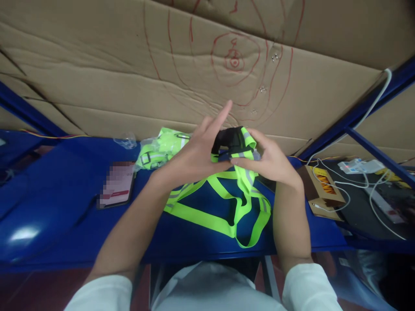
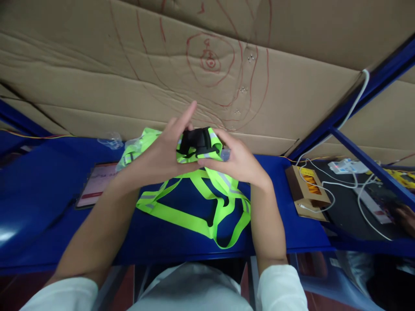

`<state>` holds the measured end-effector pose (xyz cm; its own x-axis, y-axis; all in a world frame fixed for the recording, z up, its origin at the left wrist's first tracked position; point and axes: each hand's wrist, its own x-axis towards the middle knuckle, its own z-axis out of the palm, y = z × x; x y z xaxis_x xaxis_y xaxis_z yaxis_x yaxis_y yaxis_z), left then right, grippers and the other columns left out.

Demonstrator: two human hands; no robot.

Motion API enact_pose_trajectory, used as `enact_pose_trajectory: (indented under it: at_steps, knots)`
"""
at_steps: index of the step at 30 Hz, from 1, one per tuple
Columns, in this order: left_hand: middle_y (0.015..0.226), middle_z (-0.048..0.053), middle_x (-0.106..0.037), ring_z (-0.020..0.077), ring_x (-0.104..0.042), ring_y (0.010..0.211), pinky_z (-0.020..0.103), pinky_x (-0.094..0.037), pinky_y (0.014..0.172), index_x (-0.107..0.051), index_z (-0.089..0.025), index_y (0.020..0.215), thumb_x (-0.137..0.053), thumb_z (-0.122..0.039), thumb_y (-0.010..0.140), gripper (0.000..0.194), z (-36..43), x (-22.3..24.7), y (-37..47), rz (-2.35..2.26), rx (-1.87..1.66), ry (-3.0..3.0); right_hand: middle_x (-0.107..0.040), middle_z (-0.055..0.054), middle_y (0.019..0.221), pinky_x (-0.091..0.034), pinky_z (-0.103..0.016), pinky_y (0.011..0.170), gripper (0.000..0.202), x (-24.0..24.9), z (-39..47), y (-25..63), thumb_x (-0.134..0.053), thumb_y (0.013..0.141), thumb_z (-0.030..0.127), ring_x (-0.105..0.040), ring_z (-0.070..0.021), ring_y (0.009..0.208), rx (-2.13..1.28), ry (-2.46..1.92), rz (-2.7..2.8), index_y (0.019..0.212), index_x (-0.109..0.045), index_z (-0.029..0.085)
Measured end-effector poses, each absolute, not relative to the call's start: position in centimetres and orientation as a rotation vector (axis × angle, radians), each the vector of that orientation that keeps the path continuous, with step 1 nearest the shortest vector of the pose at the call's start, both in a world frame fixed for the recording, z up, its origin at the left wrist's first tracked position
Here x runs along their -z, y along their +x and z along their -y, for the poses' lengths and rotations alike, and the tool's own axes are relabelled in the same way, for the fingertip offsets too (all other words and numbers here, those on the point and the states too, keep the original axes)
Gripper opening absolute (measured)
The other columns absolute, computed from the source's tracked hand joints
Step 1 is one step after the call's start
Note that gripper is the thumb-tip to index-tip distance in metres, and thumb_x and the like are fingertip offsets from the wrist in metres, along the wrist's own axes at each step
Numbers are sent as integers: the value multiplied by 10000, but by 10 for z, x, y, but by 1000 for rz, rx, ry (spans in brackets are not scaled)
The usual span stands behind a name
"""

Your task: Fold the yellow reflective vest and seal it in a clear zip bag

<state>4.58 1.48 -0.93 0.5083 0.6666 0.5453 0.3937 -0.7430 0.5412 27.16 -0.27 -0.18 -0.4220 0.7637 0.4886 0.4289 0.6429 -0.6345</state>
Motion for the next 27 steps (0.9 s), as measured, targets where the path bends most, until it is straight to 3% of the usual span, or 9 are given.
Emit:
enact_pose_trajectory:
  at_steps: [3,6,10,13,17,20,23,27]
  knots:
    - [1411,110,-525,300,-542,1337,443,-483,1108,-56,-298,1660,-765,-493,857,1090,-21,11,43,-581,-1068,2216,-732,-53,1213,-551,-495,1024,573,3,4,274,-813,793,520,-688,-300,1135,-565,-954,1912,1274,-654,254]
    - [1488,121,-521,331,-500,1414,481,-501,1098,-150,-349,1641,-787,-530,839,1041,-28,17,50,-642,-1126,2165,-741,-61,1132,-610,-484,890,577,9,1,276,-718,838,628,-714,-296,1047,-578,-1022,1702,1285,-633,274]
    - [1576,124,-455,334,-427,1479,479,-456,1160,-308,-312,1597,-819,-578,792,989,-35,29,64,-619,-1225,2099,-724,-55,988,-625,-418,760,563,17,-6,272,-549,916,713,-727,-262,933,-597,-1063,1557,1273,-602,282]
    - [1546,116,-502,319,-456,1457,456,-414,1196,-442,-264,1513,-856,-534,765,897,-34,35,74,-611,-1307,2000,-708,-50,958,-620,-391,750,579,18,-10,265,-560,899,741,-720,-245,918,-630,-1050,1518,1233,-610,271]
    - [1330,92,-673,304,-601,1295,445,-463,1131,-606,-214,1326,-896,-412,734,688,-34,40,82,-705,-1345,1855,-716,-57,1036,-615,-389,814,589,16,-9,256,-587,877,753,-711,-240,978,-669,-994,1513,1195,-628,259]
    - [1073,59,-748,270,-697,1056,392,-562,960,-707,-189,1059,-892,-391,719,436,-42,46,80,-763,-1382,1687,-715,-58,1154,-587,-424,932,560,15,-8,259,-698,843,675,-687,-256,1085,-610,-1028,1689,1216,-646,260]
    - [836,27,-723,204,-695,759,322,-581,724,-711,-170,932,-891,-341,707,334,-50,47,72,-759,-1300,1572,-721,-69,1177,-533,-475,1024,548,14,-9,267,-830,768,561,-658,-287,1138,-478,-1139,1897,1181,-681,234]
    - [727,21,-698,161,-654,595,296,-563,616,-717,-152,906,-842,-278,783,216,-49,37,60,-637,-1130,1560,-748,-40,1118,-546,-459,1014,392,14,-11,268,-742,873,528,-682,-256,1077,-669,-1055,1980,1136,-690,242]
